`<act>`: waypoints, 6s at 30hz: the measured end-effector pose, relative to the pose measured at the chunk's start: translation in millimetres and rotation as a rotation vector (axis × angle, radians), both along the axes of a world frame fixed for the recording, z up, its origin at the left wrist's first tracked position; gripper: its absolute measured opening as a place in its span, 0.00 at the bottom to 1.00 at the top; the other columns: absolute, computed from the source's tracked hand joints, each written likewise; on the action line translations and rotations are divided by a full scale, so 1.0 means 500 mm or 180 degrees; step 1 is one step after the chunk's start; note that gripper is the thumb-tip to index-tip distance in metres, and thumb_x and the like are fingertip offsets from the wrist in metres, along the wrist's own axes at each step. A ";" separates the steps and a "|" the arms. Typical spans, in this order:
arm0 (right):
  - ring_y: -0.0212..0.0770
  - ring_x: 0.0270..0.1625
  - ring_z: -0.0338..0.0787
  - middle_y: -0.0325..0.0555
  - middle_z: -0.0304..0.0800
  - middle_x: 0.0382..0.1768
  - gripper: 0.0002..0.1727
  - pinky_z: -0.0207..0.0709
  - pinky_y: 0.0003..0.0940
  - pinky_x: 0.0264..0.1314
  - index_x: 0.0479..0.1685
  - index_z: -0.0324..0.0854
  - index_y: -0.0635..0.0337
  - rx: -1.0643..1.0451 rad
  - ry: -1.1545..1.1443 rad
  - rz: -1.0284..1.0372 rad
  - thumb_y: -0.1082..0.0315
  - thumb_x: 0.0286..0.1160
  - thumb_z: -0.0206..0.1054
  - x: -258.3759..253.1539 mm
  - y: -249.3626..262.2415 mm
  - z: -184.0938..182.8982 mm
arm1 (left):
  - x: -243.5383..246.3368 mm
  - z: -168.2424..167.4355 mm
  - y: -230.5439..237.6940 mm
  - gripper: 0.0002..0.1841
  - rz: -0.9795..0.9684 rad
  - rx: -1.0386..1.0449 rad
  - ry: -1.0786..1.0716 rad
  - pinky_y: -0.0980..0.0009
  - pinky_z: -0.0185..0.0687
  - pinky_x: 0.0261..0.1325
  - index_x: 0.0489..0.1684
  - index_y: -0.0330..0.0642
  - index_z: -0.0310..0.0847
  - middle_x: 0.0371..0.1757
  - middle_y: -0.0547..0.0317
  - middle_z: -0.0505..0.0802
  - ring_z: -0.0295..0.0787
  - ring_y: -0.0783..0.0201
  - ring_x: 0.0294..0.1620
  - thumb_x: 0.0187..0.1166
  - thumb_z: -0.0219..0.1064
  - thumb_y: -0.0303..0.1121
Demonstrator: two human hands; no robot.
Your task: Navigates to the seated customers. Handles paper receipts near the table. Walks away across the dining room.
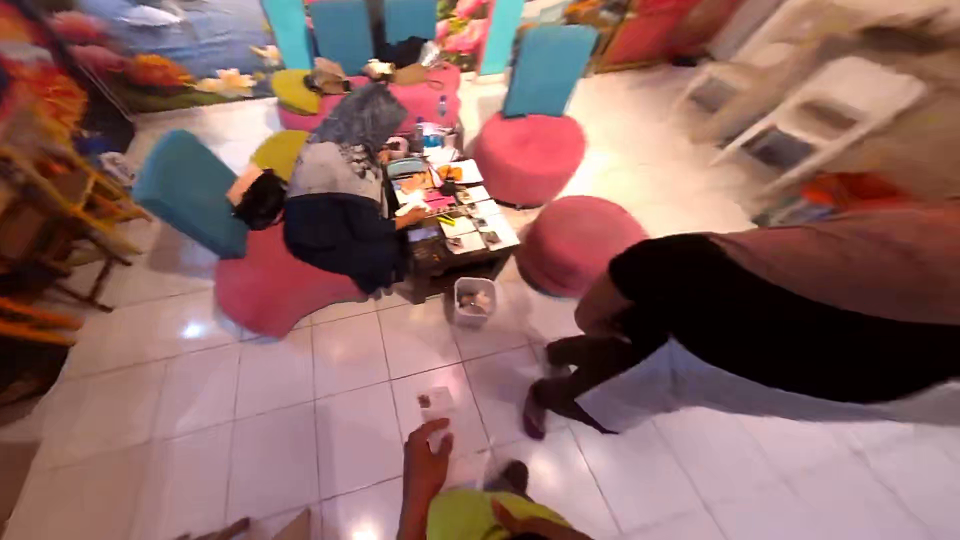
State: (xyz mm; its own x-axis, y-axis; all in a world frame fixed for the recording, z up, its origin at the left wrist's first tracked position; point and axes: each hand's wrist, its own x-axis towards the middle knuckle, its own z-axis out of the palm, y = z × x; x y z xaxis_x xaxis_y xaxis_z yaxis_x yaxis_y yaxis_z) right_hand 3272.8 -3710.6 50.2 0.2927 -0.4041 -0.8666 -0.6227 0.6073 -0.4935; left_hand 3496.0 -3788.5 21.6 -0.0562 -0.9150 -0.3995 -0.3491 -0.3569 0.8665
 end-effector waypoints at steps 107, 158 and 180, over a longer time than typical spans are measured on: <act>0.40 0.47 0.94 0.48 0.93 0.44 0.17 0.89 0.40 0.53 0.59 0.80 0.64 0.0119 -0.1424 -0.3086 0.61 0.91 0.52 -0.296 -1.418 -0.161 | -0.267 -0.045 -1.203 0.08 0.0245 0.0507 -0.0238 0.74 0.80 0.39 0.39 0.34 0.92 0.30 0.59 0.92 0.84 0.75 0.30 0.79 0.68 0.28; 0.36 0.42 0.95 0.50 0.94 0.48 0.39 0.90 0.36 0.53 0.87 0.63 0.59 -0.0987 -0.2052 -0.2008 0.75 0.73 0.72 -0.301 -1.281 -0.199 | -0.329 -0.070 -1.109 0.10 -0.0325 0.0447 -0.0539 0.66 0.82 0.38 0.33 0.33 0.93 0.25 0.56 0.91 0.84 0.69 0.27 0.79 0.70 0.32; 0.74 0.62 0.87 0.71 0.90 0.55 0.15 0.76 0.71 0.65 0.63 0.88 0.59 -0.0240 0.0867 0.0431 0.69 0.86 0.61 -0.406 -0.953 0.123 | -0.549 -0.143 -1.310 0.17 -0.1102 0.0041 0.0093 0.53 0.73 0.80 0.65 0.27 0.84 0.70 0.36 0.87 0.82 0.48 0.75 0.80 0.66 0.24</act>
